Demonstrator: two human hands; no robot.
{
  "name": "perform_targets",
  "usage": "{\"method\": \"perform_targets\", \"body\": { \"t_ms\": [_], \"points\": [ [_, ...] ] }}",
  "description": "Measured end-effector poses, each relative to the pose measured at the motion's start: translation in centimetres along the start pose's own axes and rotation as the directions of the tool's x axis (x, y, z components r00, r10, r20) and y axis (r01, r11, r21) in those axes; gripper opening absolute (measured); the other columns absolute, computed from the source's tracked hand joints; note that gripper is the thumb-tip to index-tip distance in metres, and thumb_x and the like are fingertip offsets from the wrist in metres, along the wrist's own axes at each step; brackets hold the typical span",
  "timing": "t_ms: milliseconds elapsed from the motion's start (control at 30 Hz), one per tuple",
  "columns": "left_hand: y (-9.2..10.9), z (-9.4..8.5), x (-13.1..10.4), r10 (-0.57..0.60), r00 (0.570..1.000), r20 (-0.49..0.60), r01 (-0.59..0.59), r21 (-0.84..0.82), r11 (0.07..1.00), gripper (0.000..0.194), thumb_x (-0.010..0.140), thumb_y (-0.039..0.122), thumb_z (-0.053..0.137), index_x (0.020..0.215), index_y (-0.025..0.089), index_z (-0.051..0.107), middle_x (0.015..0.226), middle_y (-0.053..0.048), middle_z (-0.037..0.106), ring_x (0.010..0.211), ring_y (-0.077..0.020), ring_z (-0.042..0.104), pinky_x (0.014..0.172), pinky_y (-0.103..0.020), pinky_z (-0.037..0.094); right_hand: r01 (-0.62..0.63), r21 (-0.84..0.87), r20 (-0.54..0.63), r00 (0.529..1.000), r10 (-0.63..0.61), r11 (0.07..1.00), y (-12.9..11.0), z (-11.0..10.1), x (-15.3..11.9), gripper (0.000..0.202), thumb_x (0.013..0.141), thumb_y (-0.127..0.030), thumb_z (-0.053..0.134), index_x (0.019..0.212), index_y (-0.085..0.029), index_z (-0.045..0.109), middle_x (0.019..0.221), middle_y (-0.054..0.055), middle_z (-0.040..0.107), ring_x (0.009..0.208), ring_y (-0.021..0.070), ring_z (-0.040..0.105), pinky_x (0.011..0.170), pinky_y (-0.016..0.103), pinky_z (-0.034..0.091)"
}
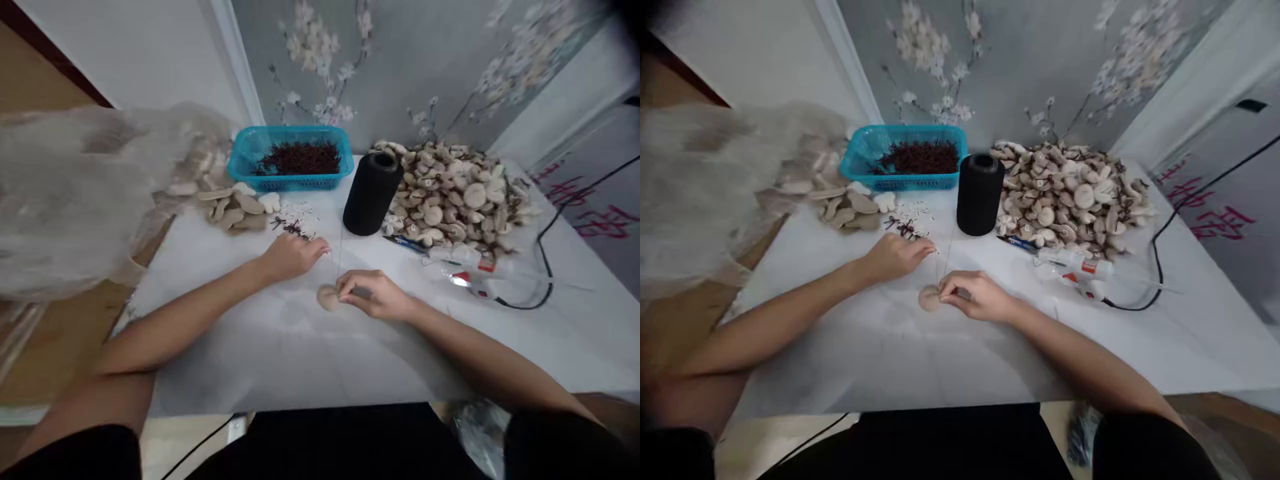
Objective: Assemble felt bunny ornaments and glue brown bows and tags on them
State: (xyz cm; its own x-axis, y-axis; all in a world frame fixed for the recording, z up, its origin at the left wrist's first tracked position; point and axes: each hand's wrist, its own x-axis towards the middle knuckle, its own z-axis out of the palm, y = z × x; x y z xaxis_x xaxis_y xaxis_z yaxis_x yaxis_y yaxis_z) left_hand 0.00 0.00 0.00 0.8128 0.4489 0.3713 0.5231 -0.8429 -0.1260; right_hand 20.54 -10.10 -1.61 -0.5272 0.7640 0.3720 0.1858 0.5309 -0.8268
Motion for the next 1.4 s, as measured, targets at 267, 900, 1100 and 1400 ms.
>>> {"method": "perform_targets", "body": {
  "t_ms": [267, 900, 1100, 1400],
  "points": [
    [1.5, 0.7, 0.7, -0.058, 0.943, 0.329, 0.164, -0.307, 0.937, 0.032, 0.092, 0.032, 0.039, 0.084, 0.019, 0.068, 0.062, -0.002, 0.066, 0.055, -0.0131, 0.059, 0.051, -0.022, 0.031, 0.099, -0.037, -0.091, 0.991, -0.102, 0.994, -0.8, -0.1, -0.2, 0.003, 0.086, -0.017, 0.056, 0.084, -0.019, 0.057, 0.087, 0.007, 0.064, 0.082, 0.0148, 0.062, 0.073, 0.029, 0.051],
    [3.0, -4.9, 0.3, 0.119, 0.993, 0.005, -0.111, -0.322, 0.94, 0.029, 0.094, 0.028, 0.039, 0.082, 0.015, 0.062, 0.054, 0.002, 0.061, 0.04, -0.007, 0.046, 0.043, -0.021, 0.027, 0.184, -0.28, 0.012, 0.982, -0.188, 0.942, -0.6, 0.0, -0.5, 0.007, 0.089, -0.014, 0.047, 0.089, -0.019, 0.053, 0.09, 0.009, 0.062, 0.086, 0.0153, 0.06, 0.076, 0.029, 0.052],
    [2.5, -0.9, 0.9, 0.018, 0.964, 0.265, 0.163, -0.645, 0.747, 0.02, 0.087, 0.026, 0.048, 0.082, 0.015, 0.064, 0.06, 0.002, 0.064, 0.05, -0.0073, 0.055, 0.05, -0.017, 0.036, 0.177, -0.15, -0.15, 0.968, -0.199, 0.973, -0.6, -0.5, -0.4, 0.006, 0.086, -0.014, 0.054, 0.089, -0.019, 0.056, 0.092, 0.008, 0.063, 0.087, 0.0144, 0.062, 0.077, 0.028, 0.052],
    [7.5, -1.9, -4.3, -0.015, 0.999, 0.051, 0.03, -0.296, 0.955, 0.031, 0.095, 0.029, 0.037, 0.08, 0.014, 0.061, 0.046, 0.003, 0.054, 0.038, -0.0087, 0.048, 0.042, -0.019, 0.03, -0.162, -0.15, -0.29, 0.95, 0.113, 0.975, 0.2, 0.3, -0.2, 0.004, 0.084, -0.018, 0.056, 0.08, -0.019, 0.056, 0.087, 0.005, 0.066, 0.077, 0.0138, 0.063, 0.071, 0.027, 0.05]
  ]
}}
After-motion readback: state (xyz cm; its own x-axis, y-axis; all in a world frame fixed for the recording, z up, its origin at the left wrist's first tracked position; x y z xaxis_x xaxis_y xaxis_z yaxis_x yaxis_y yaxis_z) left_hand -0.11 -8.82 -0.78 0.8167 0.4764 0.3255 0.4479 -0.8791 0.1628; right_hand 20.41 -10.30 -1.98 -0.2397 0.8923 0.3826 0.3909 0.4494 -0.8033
